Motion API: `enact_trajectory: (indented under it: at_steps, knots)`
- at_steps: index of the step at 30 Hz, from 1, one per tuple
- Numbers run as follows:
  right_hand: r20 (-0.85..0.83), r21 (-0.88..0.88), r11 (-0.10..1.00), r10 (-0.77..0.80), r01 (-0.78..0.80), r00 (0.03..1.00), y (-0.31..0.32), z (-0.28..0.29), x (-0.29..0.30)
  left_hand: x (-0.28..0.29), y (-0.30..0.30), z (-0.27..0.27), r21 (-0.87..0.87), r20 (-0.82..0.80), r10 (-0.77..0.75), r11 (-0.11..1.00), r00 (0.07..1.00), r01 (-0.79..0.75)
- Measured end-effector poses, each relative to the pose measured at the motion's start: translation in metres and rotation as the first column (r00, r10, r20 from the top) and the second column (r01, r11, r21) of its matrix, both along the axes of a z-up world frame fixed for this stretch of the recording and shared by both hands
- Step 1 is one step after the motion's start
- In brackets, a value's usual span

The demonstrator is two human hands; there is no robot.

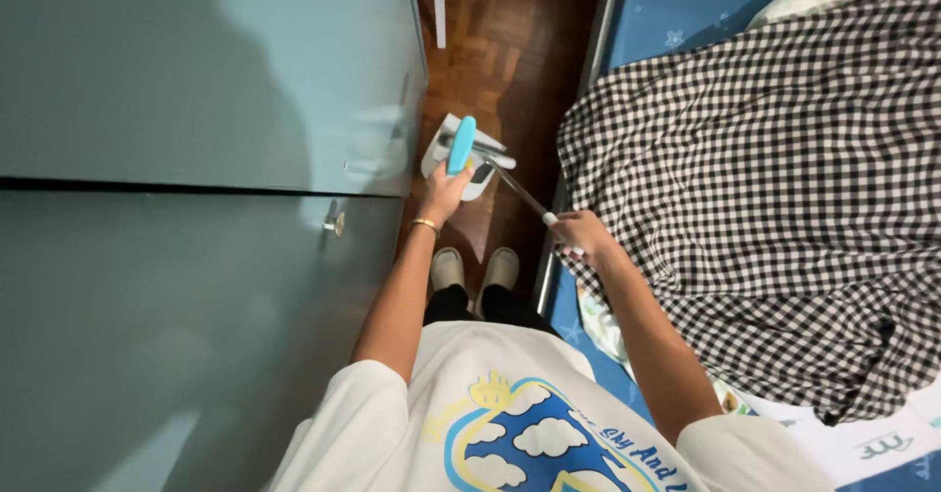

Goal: Sweeping the parquet floor using a broom and collecting dust into a dustpan.

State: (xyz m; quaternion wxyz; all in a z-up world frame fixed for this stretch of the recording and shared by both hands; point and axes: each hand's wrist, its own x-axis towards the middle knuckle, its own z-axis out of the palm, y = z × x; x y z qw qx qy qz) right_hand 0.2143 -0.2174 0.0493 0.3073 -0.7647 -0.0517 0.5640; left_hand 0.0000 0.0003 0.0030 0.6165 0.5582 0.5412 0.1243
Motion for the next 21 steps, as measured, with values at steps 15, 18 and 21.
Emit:
enact_trajectory:
  at_steps: [15,18,21]
  knots:
    - [0.124,0.19,0.948,-0.279,0.253,0.952,0.026,-0.062,0.028,0.004,0.016,0.019,-0.081,-0.076,-0.053,0.996,0.996,0.047]
    - [0.157,0.177,0.938,-0.326,0.298,0.932,0.039,-0.059,0.055,0.015,0.02,0.031,-0.084,-0.077,-0.004,0.996,0.997,-0.002]
    - [0.225,0.15,0.959,-0.271,0.241,0.936,0.074,-0.04,0.093,0.035,0.041,0.056,-0.061,-0.12,0.014,0.998,0.993,-0.021]
